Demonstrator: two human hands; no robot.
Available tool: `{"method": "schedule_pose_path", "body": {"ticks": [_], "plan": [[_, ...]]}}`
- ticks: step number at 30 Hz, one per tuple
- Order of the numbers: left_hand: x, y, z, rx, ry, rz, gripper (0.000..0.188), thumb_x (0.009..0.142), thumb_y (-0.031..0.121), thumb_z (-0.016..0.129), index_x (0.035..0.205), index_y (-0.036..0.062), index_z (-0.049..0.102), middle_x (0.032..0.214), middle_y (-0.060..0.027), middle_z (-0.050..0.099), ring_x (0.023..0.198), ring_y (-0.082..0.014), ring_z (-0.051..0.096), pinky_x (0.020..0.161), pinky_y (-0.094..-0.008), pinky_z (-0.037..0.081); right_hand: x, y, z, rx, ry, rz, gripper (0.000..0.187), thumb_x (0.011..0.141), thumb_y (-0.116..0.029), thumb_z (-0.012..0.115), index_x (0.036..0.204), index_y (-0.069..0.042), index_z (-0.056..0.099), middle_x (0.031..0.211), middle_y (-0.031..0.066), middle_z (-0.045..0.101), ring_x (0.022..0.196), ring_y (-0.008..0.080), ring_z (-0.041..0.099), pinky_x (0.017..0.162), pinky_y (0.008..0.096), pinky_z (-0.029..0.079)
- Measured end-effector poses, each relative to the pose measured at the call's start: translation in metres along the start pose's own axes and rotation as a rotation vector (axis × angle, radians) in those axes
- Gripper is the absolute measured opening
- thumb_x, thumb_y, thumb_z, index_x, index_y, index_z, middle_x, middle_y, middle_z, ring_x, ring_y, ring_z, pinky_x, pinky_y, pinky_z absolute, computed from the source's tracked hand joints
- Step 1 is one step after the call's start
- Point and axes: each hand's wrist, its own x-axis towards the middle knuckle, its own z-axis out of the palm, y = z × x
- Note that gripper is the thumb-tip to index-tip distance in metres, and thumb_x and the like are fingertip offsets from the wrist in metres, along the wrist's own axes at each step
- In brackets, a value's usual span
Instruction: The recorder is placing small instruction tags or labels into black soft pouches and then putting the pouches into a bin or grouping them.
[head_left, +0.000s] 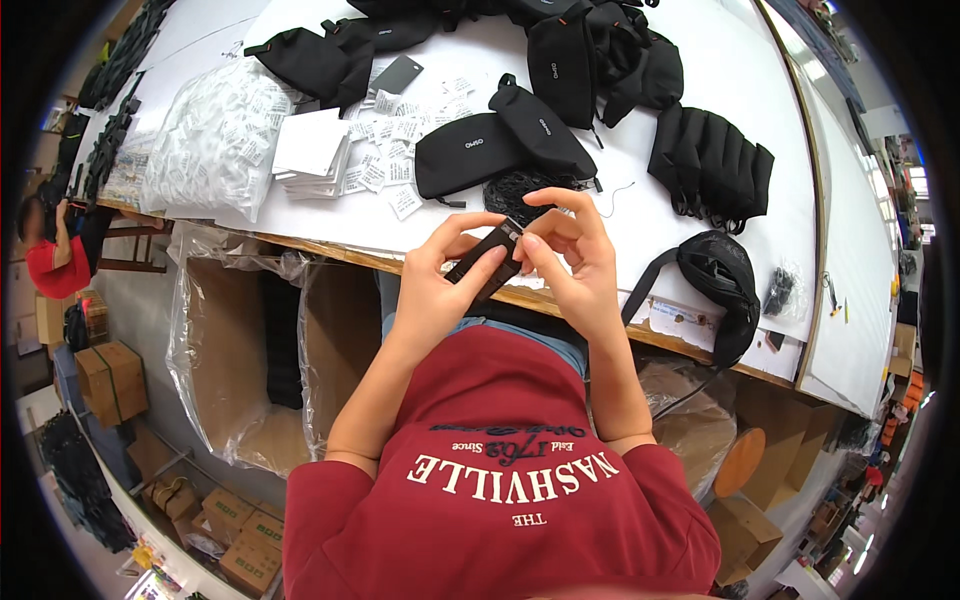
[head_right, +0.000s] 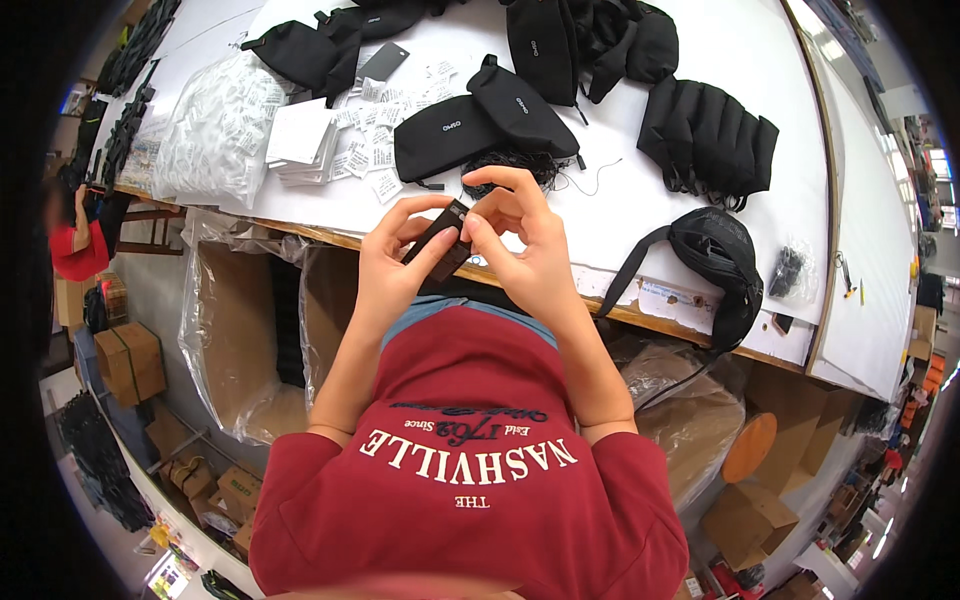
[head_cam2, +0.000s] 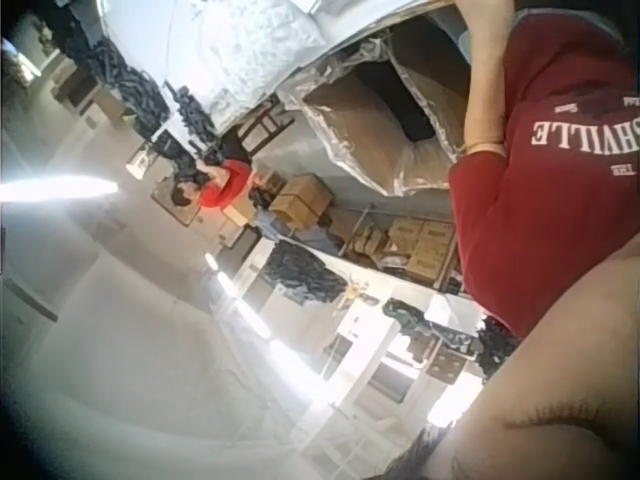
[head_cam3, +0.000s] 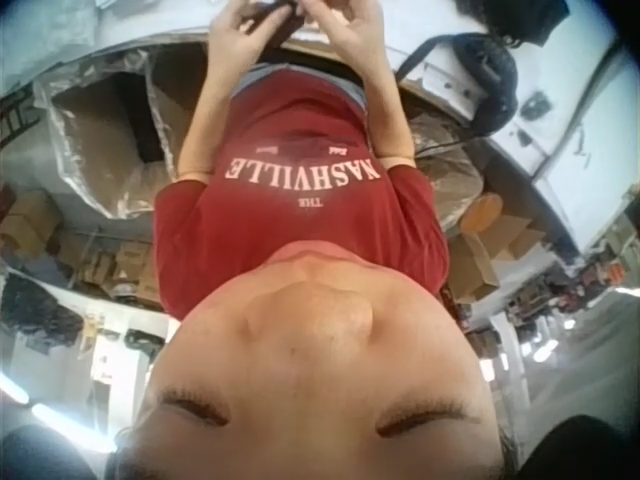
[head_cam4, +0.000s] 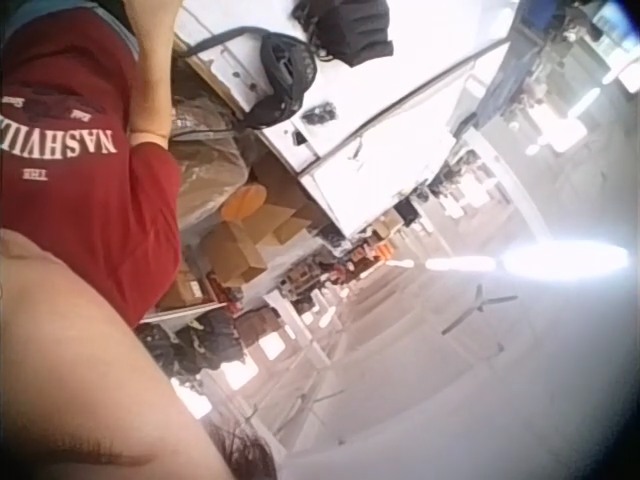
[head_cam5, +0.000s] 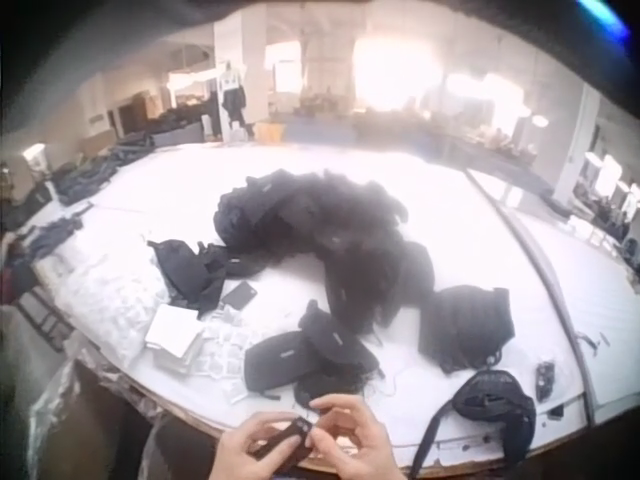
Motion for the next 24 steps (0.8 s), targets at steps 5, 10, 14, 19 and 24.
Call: {"method": "schedule_pose_path", "body": {"ticks": [5, 10, 14, 19, 24], "plan": [[0.004, -0.005, -0.007, 0.279, 0.082, 0.403, 0.019, 0.065, -0.005, 0.062, 0.077, 0.0088, 0.068, 0.123, -0.0138, 0.055, 0.117, -0.0269, 0.048, 0.097, -0.0365, 0.036, -0.002, -0.01, -0.007, 0.054, 0.033, -0.002, 0.032, 0.085, 0.001, 0.054, 0.115, -0.002, 0.046, 0.073, 0.0041, 0.056, 0.068, 0.0089, 0.055, 0.062, 0.0213, 0.044], [0.0, -0.013, -0.013, 0.033, -0.009, 0.341, 0.02, 0.065, -0.004, 0.061, 0.08, 0.0075, 0.068, 0.126, -0.0142, 0.052, 0.112, -0.0243, 0.05, 0.095, -0.0348, 0.037, 0.003, 0.0, -0.001, 0.164, -0.024, 0.059, 0.034, 0.084, 0.001, 0.054, 0.116, -0.003, 0.044, 0.072, 0.0036, 0.054, 0.068, 0.0083, 0.053, 0.061, 0.0209, 0.043], [-0.004, -0.014, -0.014, -0.401, -0.218, 0.159, 0.033, 0.078, -0.006, 0.056, 0.111, -0.001, 0.058, 0.114, -0.0132, 0.058, 0.097, -0.0119, 0.056, 0.084, -0.026, 0.044, 0.001, 0.012, 0.008, -0.043, 0.044, -0.049, 0.036, 0.082, 0.002, 0.055, 0.116, -0.003, 0.044, 0.068, 0.0015, 0.055, 0.06, 0.0054, 0.05, 0.055, 0.0195, 0.039], [0.0, 0.001, 0.002, -0.377, 0.021, 0.049, 0.043, 0.089, 0.0, 0.056, 0.13, 0.002, 0.043, 0.097, -0.0096, 0.064, 0.085, -0.0091, 0.06, 0.072, -0.0202, 0.047, 0.001, 0.01, 0.014, -0.111, 0.054, -0.097, 0.039, 0.08, 0.003, 0.056, 0.116, -0.003, 0.043, 0.065, 0.0015, 0.055, 0.056, 0.0056, 0.048, 0.052, 0.0198, 0.037], [-0.006, -0.004, 0.002, -0.095, 0.03, 0.067, 0.039, 0.087, 0.0, 0.057, 0.125, 0.0037, 0.05, 0.085, -0.0068, 0.067, 0.077, -0.0081, 0.061, 0.069, -0.0208, 0.048, 0.008, 0.001, 0.013, -0.275, 0.139, -0.203, 0.043, 0.079, 0.004, 0.056, 0.119, -0.003, 0.04, 0.065, 0.0029, 0.054, 0.054, 0.008, 0.047, 0.052, 0.0205, 0.038]]}}
